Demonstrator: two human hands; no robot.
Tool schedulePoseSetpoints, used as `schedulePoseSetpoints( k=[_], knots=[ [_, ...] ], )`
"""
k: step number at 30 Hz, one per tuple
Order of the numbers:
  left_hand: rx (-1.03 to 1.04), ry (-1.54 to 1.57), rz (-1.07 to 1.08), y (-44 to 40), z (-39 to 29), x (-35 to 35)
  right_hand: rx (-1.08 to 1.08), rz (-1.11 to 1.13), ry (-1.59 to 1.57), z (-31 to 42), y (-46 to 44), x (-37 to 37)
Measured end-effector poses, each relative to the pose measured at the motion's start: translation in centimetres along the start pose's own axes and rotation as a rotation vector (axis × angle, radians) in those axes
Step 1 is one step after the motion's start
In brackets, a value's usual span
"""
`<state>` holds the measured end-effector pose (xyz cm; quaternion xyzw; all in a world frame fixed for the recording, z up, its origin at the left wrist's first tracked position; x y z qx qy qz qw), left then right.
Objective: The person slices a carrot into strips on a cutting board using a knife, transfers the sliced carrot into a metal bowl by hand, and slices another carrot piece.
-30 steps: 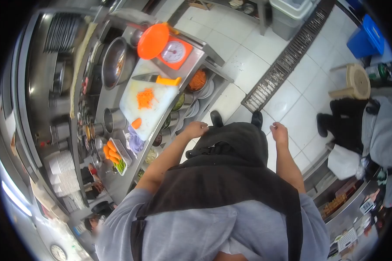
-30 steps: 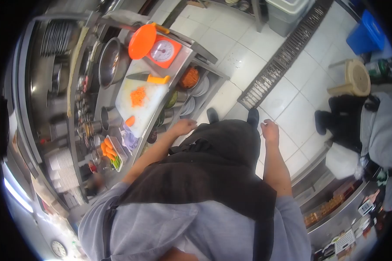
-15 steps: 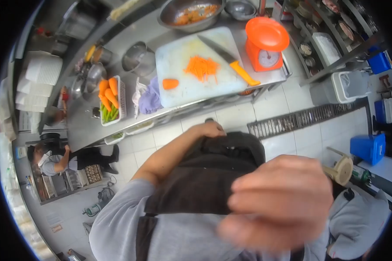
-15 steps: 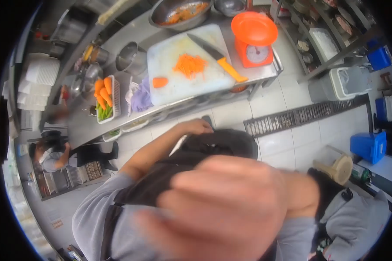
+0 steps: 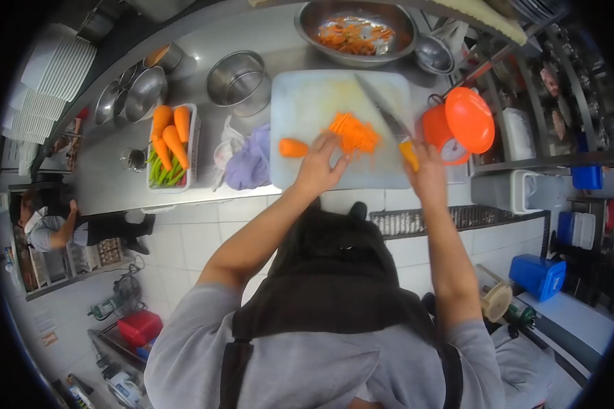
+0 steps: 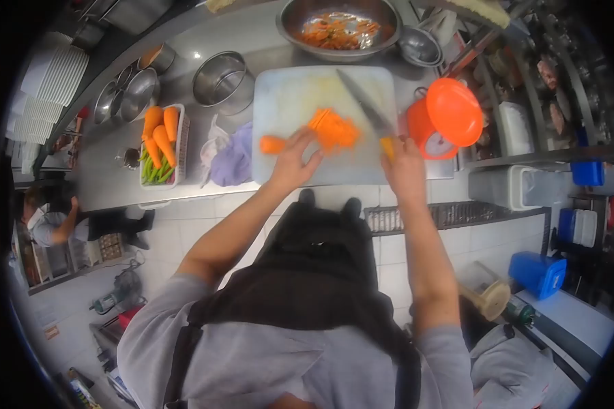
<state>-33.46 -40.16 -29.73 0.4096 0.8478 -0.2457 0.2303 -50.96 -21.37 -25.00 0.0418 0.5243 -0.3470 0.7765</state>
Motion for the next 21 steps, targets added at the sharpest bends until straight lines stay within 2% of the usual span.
schedulePoseSetpoints(
  k=[1, 2, 4, 5, 8, 10, 11, 13, 16, 21],
  knots=[
    [0.09, -0.161, -0.129, -1.6, -0.2, 0.9, 0.009, 0.049, 0.074, -2.9, 0.1, 2.5],
    [0.015, -0.439, -0.108, -2.4, 1.9, 3.5, -0.013, 0.046, 0.089, -4.1, 0.1, 3.5],
    [-0.042, -0.48, -0.171, -3.8, 2.3, 5.5, 0.193, 0.251, 0.106, -6.0, 0.4, 5.0],
    [-0.092, -0.533, -0.202, -4.4, 2.6, 6.1, 0.172, 0.25, 0.109, -6.5, 0.2, 4.8],
    [-0.018, -0.433, -0.204, -5.6, 2.1, 8.4, 0.179, 0.307, -0.013, -7.5, 1.5, 3.9],
    [0.0, -0.381, -0.206, -5.8, 2.1, 8.7, 0.329, 0.261, -0.367, -7.9, 3.4, 2.0],
    [0.028, -0.326, -0.22, -5.8, 1.8, 8.8, 0.333, 0.275, -0.37, -8.1, 4.6, 1.4],
    [0.041, -0.338, -0.235, -5.7, 1.0, 9.2, 0.723, 0.369, -0.677, -9.5, 7.4, 1.4],
    [0.045, -0.377, -0.265, -5.4, -0.7, 9.7, 0.836, 0.366, -0.762, -9.7, 10.4, 2.9],
    [-0.003, -0.414, -0.304, -5.8, -0.9, 10.2, 0.753, 0.519, -0.85, -6.0, 9.3, 4.7]
  ],
)
Point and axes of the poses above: each hand's wrist, its own y-axis away from the middle knuckle, its own x-axis out of the palm, z = x × y, the point moved 4 cm from there along -y, towards the middle knuckle, and after that the axes turned 3 degrees about -y, right-handed, at the moved point
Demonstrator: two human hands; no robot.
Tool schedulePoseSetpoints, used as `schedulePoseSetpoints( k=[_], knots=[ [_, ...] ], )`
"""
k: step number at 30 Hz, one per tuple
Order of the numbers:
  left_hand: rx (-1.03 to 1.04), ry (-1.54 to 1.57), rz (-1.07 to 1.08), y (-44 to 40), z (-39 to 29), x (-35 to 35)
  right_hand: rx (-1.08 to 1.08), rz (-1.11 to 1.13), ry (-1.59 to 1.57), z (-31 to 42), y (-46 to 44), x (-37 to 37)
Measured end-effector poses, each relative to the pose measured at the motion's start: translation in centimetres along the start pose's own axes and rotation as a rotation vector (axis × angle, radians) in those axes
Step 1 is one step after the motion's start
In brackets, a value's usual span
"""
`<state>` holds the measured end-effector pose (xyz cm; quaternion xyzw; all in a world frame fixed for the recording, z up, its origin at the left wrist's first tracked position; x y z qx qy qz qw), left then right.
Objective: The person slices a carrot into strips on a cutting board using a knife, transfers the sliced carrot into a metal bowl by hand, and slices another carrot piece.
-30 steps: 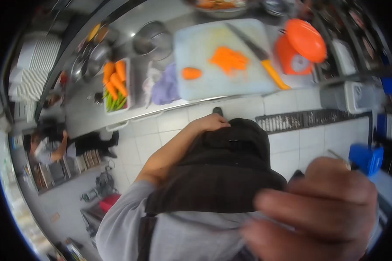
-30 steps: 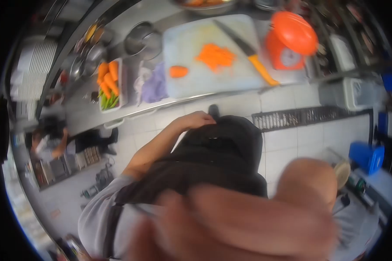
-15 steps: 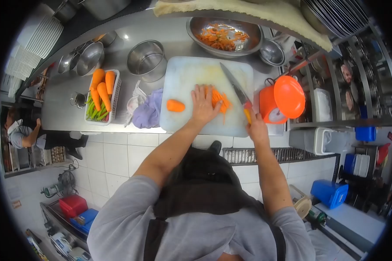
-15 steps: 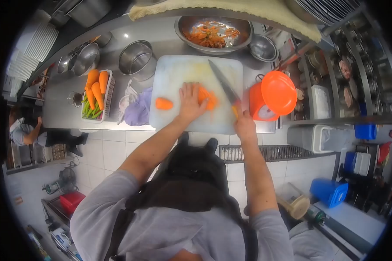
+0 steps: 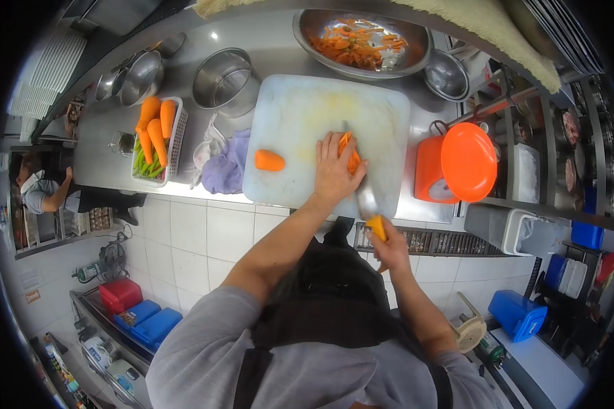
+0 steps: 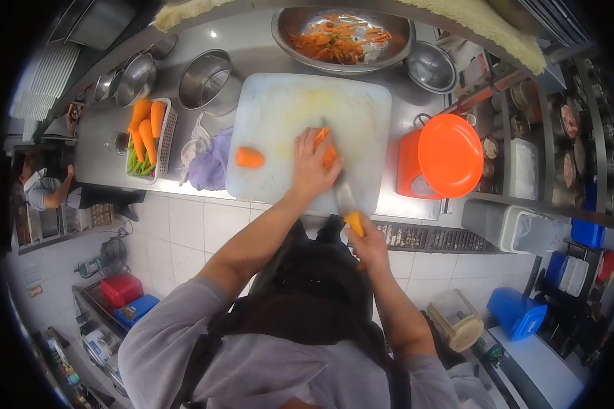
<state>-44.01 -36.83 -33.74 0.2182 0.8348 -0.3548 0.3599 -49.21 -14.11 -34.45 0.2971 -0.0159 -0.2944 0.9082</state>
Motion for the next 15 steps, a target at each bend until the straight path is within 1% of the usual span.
schedulePoseSetpoints(
  k=[2, 3, 5, 6, 8, 9, 11, 15],
  knots=[
    [-0.112, 0.113, -0.089, 0.3, 0.9, 0.3, -0.017, 0.116, 0.114, 1.1, -0.6, 2.3],
    [-0.115, 0.112, -0.085, 0.5, 1.3, 0.6, -0.006, 0.153, 0.104, 1.2, -1.0, 3.1],
    [-0.253, 0.17, -0.21, 0.8, 2.9, 0.7, -0.017, 0.155, 0.124, 1.8, -1.1, 4.3],
    [-0.253, 0.171, -0.216, 0.7, 3.1, 0.6, -0.029, 0.152, 0.146, 2.4, -1.2, 4.7],
    [-0.346, 0.311, -0.26, 0.9, 3.7, 0.4, -0.05, 0.139, 0.153, 2.9, -0.9, 4.8],
    [-0.352, 0.317, -0.27, 0.6, 3.7, 0.1, -0.069, 0.129, 0.157, 3.6, -0.5, 5.0],
    [-0.36, 0.363, -0.358, -0.2, 4.0, -1.1, -0.101, 0.116, 0.19, 5.7, 0.0, 5.3],
    [-0.365, 0.38, -0.483, -5.1, 4.8, -7.2, -0.176, 0.108, 0.214, 11.5, -0.3, 7.8]
  ],
)
Point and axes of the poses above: each hand's wrist, its own y-axis away from the middle knuckle, its own x-axis out of the palm, z = x × y, the point moved 4 cm from there along -y, towards the middle knuckle, and after that the axes turned 3 degrees about -y, right-handed, at the moved point
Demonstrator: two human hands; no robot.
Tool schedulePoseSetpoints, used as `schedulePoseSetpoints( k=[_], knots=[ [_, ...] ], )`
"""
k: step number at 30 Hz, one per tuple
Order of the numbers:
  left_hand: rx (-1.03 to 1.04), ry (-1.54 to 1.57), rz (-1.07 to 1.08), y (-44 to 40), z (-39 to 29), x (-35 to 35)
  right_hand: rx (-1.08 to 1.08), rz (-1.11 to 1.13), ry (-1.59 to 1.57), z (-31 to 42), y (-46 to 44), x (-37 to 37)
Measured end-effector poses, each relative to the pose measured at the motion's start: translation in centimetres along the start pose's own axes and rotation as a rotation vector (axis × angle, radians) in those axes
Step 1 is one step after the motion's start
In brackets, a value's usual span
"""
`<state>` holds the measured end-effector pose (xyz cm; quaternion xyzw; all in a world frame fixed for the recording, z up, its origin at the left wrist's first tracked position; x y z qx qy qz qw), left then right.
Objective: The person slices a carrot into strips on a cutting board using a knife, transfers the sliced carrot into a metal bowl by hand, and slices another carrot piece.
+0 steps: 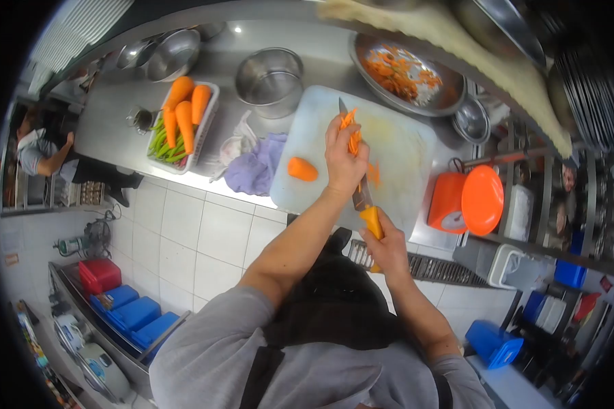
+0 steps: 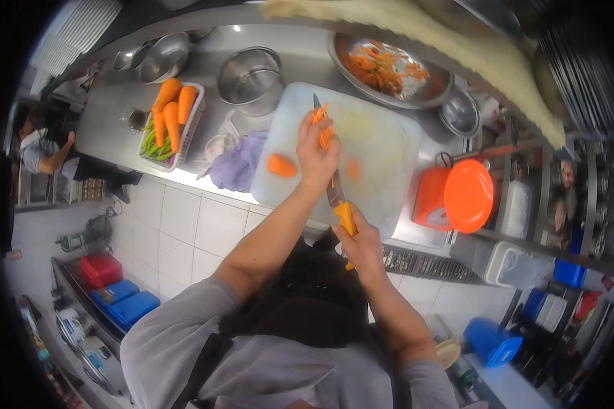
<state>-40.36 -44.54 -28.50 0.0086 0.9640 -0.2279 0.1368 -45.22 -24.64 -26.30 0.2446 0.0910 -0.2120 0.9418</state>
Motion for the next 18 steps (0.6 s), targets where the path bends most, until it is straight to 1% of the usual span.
schedulePoseSetpoints(
  k=[1, 2, 3, 4, 5, 6, 7, 8, 9, 11, 12, 13, 14, 15, 16, 17, 18],
  knots=[
    [0.049, 0.012, -0.057, -2.3, -0.5, -0.9, -0.019, 0.01, 0.014, 1.8, -0.8, 0.5],
    [0.098, 0.024, -0.111, -4.7, -1.0, -1.7, -0.085, 0.025, 0.034, 4.0, -1.8, 1.1],
    [0.102, 0.025, -0.126, -7.2, -1.0, -2.6, -0.147, 0.037, 0.05, 6.2, -2.8, 1.8],
    [0.147, -0.019, -0.186, -9.8, -0.8, -3.8, -0.158, 0.04, 0.055, 8.5, -4.0, 2.6],
    [0.191, -0.062, -0.241, -12.2, -0.3, -4.8, -0.177, 0.088, 0.059, 10.9, -5.4, 3.6],
    [0.197, -0.057, -0.246, -14.4, 0.8, -5.5, -0.196, 0.133, 0.062, 12.5, -6.5, 4.4],
    [0.094, -0.073, -0.196, -16.5, 2.7, -6.0, -0.203, 0.13, 0.064, 13.2, -7.5, 4.9],
    [-0.008, -0.089, -0.144, -18.3, 4.7, -6.4, -0.145, 0.21, -0.041, 13.3, -8.4, 5.6],
    [-0.004, -0.085, -0.143, -20.1, 6.4, -7.0, -0.085, 0.287, -0.147, 13.0, -9.0, 6.3],
    [-0.717, -0.068, 0.263, -21.8, 13.0, -6.5, -0.071, 0.268, -0.168, 9.8, -8.1, 5.6],
    [-0.584, -0.304, 0.354, -22.5, 14.5, -6.9, -0.052, 0.258, -0.189, 8.1, -6.8, 4.8],
    [-0.445, -0.537, 0.438, -23.3, 15.5, -7.3, -0.024, 0.194, -0.229, 7.0, -4.9, 3.8],
    [-0.228, -0.773, 0.696, -24.4, 15.8, -7.7, 0.005, 0.132, -0.269, 5.7, -3.0, 2.7],
    [-0.229, -0.776, 0.703, -25.4, 16.2, -8.8, 0.032, 0.073, -0.279, 4.1, -1.3, 1.5],
    [-0.186, -0.735, 0.685, -26.1, 16.1, -9.8, 0.062, 0.013, -0.293, 2.5, 0.1, 0.3],
    [-0.142, -0.692, 0.668, -26.3, 15.8, -10.0, 0.071, 0.007, -0.303, 0.8, 1.1, -0.7],
    [-0.087, -0.689, 0.566, -26.0, 15.7, -9.8, 0.118, -0.119, -0.147, -1.2, 1.9, -2.0]
  ],
)
Point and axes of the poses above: each hand's wrist, its own y-axis away from the middle knuckle, its own x-axis out of the palm, z = x × y, the point moved 4 cm from there along -y, towards the middle knuckle, and after that the axes turned 3 degrees about -y, right-handed, at the moved point
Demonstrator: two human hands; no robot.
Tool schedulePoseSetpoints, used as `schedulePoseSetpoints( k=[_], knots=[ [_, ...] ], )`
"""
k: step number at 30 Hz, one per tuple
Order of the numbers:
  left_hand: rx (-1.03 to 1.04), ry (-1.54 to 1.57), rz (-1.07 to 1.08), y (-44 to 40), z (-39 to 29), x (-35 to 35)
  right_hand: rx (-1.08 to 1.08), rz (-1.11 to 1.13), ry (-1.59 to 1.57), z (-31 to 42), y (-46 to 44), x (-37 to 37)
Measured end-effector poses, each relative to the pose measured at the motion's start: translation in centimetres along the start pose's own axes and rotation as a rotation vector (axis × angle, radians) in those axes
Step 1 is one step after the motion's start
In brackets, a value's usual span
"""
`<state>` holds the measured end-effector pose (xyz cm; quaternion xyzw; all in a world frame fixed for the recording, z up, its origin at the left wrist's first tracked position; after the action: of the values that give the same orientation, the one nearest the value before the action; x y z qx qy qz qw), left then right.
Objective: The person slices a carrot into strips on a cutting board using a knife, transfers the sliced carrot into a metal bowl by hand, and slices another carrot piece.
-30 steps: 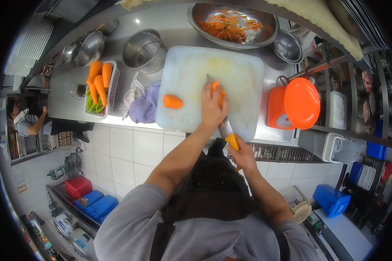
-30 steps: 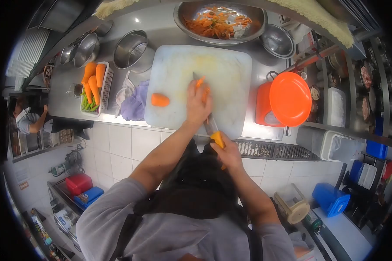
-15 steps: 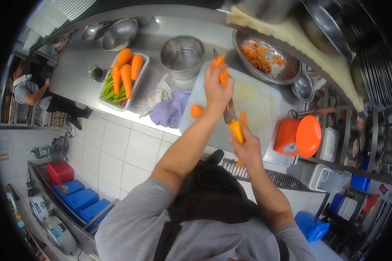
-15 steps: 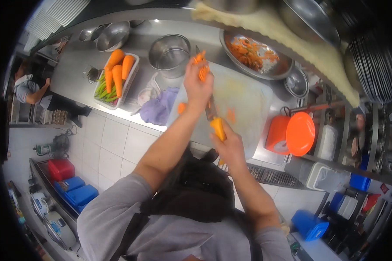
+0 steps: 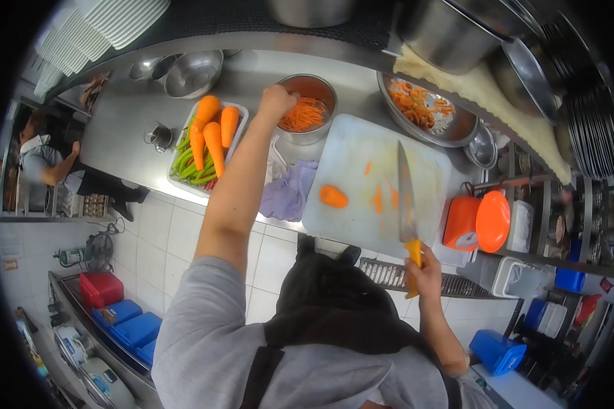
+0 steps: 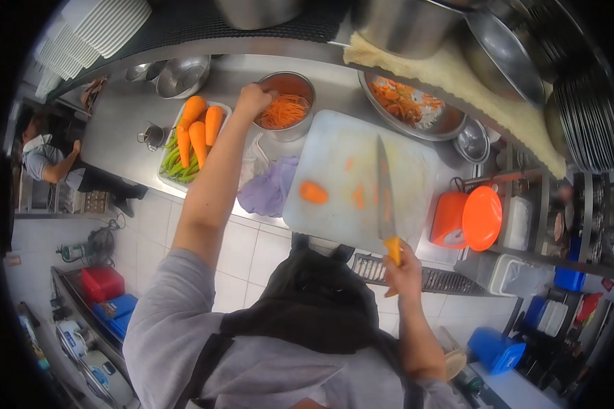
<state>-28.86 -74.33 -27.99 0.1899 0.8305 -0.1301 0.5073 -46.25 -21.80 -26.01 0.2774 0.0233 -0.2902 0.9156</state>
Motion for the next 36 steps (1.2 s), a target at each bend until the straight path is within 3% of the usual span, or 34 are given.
schedulePoseSetpoints(
  k=[1, 4, 6, 7, 8, 10, 13, 15, 18, 22, 28, 31, 34, 36],
  knots=[
    [0.012, -0.002, 0.014, 0.7, -1.1, 0.0, 0.033, -0.141, 0.152, -1.0, 0.6, -1.2],
    [0.131, -0.127, -0.107, 3.8, -6.8, 0.6, -0.233, -0.336, 0.627, -2.9, 1.6, -3.3],
    [0.359, 0.435, -0.372, 7.4, -11.8, 0.8, -0.283, -0.363, 0.704, -4.7, 1.6, -3.3],
    [0.392, 0.448, -0.291, 9.1, -13.8, 2.7, -0.265, -0.354, 0.716, -4.8, 1.4, -2.8],
    [0.42, 0.461, -0.212, 10.8, -15.4, 5.0, -0.321, -0.356, 0.694, -4.8, 1.4, -2.3],
    [0.486, 0.159, -0.052, 13.2, -16.2, 11.7, -0.278, -0.243, 0.606, -5.6, 1.0, -2.0],
    [0.391, 0.028, -0.183, 18.5, -17.4, 16.0, -0.191, -0.131, 0.45, -6.3, 1.7, -2.9],
    [0.519, 0.295, -0.134, 22.6, -18.6, 16.8, -0.14, -0.071, 0.367, -7.9, 2.1, -3.8],
    [0.555, 0.43, -0.054, 26.8, -19.6, 16.0, -0.037, -0.15, -0.102, -10.8, 1.5, -5.1],
    [0.418, 0.294, -0.194, 27.3, -18.8, 16.9, 0.028, -0.102, -0.086, -11.4, -0.1, -4.8],
    [0.304, 0.336, -0.278, 25.7, -20.5, 18.0, 0.09, 0.179, 0.033, -9.4, -2.2, 1.4],
    [0.11, 0.458, -0.354, 25.3, -18.9, 17.5, 0.084, 0.234, -0.126, -8.4, -2.0, 3.6],
    [0.058, 0.605, -0.362, 24.0, -19.0, 14.4, 0.014, 0.212, -0.081, -5.7, -1.9, 4.1],
    [0.137, 0.606, -0.599, 22.3, -18.9, 9.6, -0.153, 0.23, 0.043, -1.3, -2.1, 4.8]
  ],
)
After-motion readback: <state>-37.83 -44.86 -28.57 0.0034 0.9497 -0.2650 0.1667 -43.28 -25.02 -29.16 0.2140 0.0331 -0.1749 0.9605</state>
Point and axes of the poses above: each hand's wrist, its own y-axis away from the middle knuckle, its own x-axis out of the palm, z = x × y, the point moved 4 cm from there along -y, towards the middle knuckle, and after that the axes turned 3 degrees about -y, right-handed, at the moved point
